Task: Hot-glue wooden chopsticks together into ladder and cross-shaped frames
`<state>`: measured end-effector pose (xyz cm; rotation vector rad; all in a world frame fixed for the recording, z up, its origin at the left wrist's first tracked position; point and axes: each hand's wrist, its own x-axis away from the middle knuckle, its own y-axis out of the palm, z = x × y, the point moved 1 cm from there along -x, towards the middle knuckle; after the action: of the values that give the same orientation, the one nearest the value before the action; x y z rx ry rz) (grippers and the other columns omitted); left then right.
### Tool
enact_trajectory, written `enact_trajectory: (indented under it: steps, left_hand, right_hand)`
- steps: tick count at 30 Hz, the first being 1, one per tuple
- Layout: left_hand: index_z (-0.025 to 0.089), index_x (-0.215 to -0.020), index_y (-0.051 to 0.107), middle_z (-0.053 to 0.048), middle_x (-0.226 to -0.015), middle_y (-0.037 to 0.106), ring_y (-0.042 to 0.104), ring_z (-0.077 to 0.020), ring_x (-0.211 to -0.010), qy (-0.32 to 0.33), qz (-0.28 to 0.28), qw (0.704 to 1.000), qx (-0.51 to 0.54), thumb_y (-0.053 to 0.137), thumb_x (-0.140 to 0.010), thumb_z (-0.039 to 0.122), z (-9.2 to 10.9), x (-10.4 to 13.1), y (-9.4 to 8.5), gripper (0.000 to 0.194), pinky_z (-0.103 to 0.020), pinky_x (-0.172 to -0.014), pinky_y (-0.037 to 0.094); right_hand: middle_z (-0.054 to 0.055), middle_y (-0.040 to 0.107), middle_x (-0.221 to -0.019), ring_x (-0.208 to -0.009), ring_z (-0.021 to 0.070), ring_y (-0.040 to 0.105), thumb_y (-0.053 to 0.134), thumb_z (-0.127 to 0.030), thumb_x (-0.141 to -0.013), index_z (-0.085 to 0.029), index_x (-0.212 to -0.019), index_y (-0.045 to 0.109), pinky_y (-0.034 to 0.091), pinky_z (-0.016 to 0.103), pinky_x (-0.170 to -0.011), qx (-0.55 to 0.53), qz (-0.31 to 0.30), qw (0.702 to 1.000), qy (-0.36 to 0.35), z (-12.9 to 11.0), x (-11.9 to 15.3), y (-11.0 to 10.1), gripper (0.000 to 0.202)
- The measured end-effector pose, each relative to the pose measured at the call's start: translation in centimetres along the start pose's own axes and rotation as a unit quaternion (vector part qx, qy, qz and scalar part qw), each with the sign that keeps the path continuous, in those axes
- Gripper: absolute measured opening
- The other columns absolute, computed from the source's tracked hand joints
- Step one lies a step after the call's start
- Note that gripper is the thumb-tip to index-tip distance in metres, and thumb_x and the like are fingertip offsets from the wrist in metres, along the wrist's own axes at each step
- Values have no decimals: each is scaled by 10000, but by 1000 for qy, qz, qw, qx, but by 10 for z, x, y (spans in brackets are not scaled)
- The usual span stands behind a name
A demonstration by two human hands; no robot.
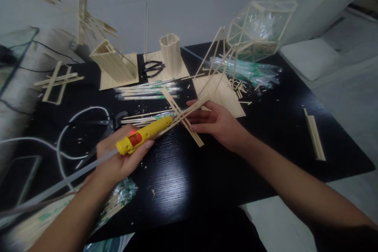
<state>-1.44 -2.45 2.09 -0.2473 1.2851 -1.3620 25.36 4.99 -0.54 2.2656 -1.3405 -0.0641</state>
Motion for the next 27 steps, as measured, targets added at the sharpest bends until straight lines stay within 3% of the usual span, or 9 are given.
enact_trajectory:
  steps: [6, 13, 20, 27]
  left_hand:
    - [212, -849, 627, 29, -748, 634, 616, -113, -599, 7, -7, 1000, 9, 676, -981, 286, 0, 1, 0, 159, -237, -525, 459]
    - [217, -833, 629, 14, -799, 672, 657, -135, -660, 11, -19, 999, 28, 693, -958, 232, 0, 1, 0, 141, -249, -587, 511]
    - [215, -838, 627, 9, -788, 668, 658, -140, -657, 17, -22, 999, 25, 685, -969, 247, 1, 0, 1, 147, -253, -582, 514]
    - [215, -880, 651, 7, -836, 704, 686, -148, -701, 8, -16, 1000, 25, 698, -952, 228, 2, 2, -1, 87, -259, -624, 538]
  right_hand:
    - [20, 813, -1135, -1086, 208, 780, 930, -98, -693, -263, -1230, 686, 600, 451, -1098, 3, -2, 1000, 3, 1, 0, 0, 612]
    - [11, 815, -1113, -1058, 183, 779, 932, -92, -694, -260, -1222, 693, 614, 399, -1069, 0, -2, 1000, -2, 0, 1, 1, 603]
    - [10, 810, -1131, -1081, 203, 776, 935, -110, -697, -273, -1218, 699, 584, 462, -1127, 8, -5, 1000, 0, -1, 1, 2, 595]
    - [13, 815, -1118, -1075, 198, 778, 941, -103, -685, -264, -1221, 700, 607, 422, -1081, 1, -3, 1000, 0, -1, 2, 2, 610]
